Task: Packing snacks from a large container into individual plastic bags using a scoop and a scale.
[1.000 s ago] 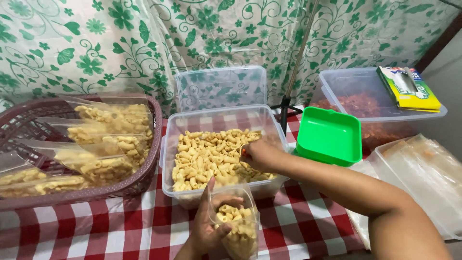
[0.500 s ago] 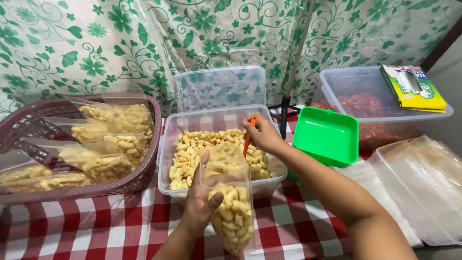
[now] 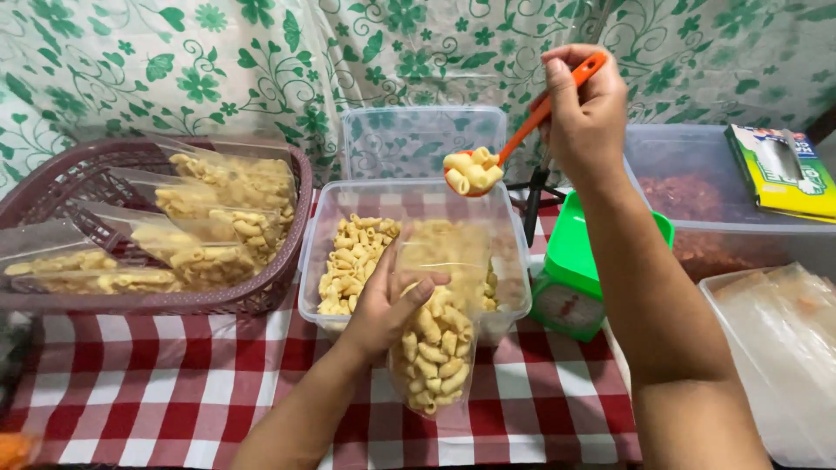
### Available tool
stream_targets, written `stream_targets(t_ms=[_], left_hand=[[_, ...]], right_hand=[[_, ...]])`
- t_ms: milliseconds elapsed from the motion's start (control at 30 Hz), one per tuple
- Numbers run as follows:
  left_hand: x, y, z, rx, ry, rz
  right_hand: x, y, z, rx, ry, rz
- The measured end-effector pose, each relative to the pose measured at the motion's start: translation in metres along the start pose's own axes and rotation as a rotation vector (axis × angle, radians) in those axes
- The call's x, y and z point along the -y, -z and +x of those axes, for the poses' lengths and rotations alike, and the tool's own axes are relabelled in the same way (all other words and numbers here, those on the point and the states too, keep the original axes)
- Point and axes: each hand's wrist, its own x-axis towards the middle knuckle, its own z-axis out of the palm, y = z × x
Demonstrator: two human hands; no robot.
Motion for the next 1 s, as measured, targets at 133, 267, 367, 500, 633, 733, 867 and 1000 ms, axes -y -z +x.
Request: stream_targets(t_ms=[133,267,367,500,633,733,867,1000], left_hand=[[-0.005,-0.007,0.009,-0.031,0.014,-0.036],[0.002,0.000,0.012,-0.040,-0.015,0.022],[-0.007,-0.006,0.006,-0.107,-0.119,0.137],[0.008,0.003,-0.006,-0.093,-0.116,0.106],[-0.014,-0.013,-0.021,-0.052,-0.157,0.094],[-0.010,-0.002,-0.029,-0.047,-0.127,0.046],[0.007,0.009,-0.040,-0.075,-0.181,0.183],[0.008,0.011,-0.042,-0.102,-0.112,0.159]], right_hand=[[0.051,-0.016,-0.010,0.056,0.253,-0.053],[0.083,-0.024,-0.060,0.122,0.489,-0.269],[0.083,-0.019,-0.093,0.250,0.671,-0.215],[0.067,-0.009,-0.088,0.138,0.786,-0.194],[0.040,-0.029,-0.071,0.191,0.312,-0.382],[-0.022,-0.047,-0.089,0.717,-0.303,-0.625],[-0.050,-0.070,-0.123,1.017,-0.346,-0.875],[-0.045,-0.075,-0.124,1.145,-0.449,-0.917]])
